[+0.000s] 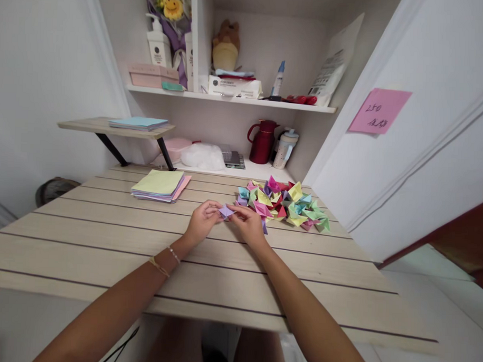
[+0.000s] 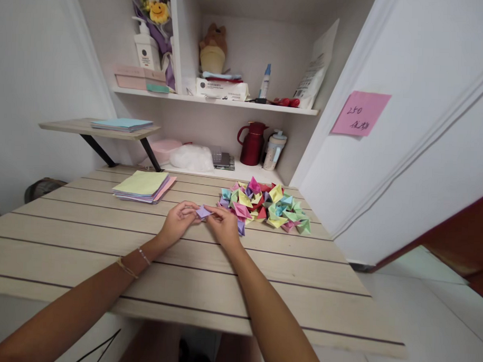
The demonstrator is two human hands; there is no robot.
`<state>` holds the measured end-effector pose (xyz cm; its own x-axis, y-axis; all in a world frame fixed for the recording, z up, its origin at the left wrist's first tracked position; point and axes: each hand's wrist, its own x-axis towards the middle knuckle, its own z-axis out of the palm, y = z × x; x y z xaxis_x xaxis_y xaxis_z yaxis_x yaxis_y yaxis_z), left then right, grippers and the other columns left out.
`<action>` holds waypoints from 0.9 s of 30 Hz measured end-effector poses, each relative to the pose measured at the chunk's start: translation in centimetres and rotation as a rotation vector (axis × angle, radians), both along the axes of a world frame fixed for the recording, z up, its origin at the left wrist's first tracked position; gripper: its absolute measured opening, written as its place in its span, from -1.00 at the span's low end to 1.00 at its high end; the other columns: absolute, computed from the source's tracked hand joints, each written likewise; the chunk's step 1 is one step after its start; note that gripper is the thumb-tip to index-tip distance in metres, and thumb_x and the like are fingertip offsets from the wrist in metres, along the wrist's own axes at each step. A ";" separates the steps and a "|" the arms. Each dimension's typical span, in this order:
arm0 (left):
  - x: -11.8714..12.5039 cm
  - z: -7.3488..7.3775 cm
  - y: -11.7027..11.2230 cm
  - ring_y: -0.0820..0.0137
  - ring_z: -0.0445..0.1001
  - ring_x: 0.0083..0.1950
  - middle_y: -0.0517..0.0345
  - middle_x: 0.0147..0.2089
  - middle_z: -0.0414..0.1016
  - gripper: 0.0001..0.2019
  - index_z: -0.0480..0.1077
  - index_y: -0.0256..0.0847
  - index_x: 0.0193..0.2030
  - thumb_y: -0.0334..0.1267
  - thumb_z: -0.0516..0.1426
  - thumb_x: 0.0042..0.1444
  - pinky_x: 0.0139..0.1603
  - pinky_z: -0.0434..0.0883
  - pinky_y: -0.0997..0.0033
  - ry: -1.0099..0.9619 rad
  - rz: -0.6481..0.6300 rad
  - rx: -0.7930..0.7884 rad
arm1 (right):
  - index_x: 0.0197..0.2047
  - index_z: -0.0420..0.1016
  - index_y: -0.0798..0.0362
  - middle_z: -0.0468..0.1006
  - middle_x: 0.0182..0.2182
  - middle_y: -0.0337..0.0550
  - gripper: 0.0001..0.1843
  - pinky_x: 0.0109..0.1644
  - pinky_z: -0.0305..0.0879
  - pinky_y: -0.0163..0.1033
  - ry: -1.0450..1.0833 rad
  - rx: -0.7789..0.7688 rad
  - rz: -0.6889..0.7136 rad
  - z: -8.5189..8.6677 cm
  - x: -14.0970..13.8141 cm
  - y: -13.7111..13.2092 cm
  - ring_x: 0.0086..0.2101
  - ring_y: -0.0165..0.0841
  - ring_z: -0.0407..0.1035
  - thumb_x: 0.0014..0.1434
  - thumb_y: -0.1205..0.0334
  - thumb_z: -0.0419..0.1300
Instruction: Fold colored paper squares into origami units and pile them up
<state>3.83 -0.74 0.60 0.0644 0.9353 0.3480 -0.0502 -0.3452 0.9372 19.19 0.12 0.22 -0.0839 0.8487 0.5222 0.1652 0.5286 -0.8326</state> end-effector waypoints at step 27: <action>-0.3 0.3 -0.5 0.38 0.52 -0.22 0.11 -0.28 0.48 -0.80 0.31 -0.22 -0.25 -0.31 0.17 -0.06 -0.20 0.51 0.37 0.364 0.143 0.300 | -0.36 0.52 0.06 0.55 -0.43 -0.13 -0.89 -0.35 0.37 -0.30 -0.217 0.179 -0.053 0.3 0.7 0.1 -0.41 -0.36 0.42 0.00 0.28 0.20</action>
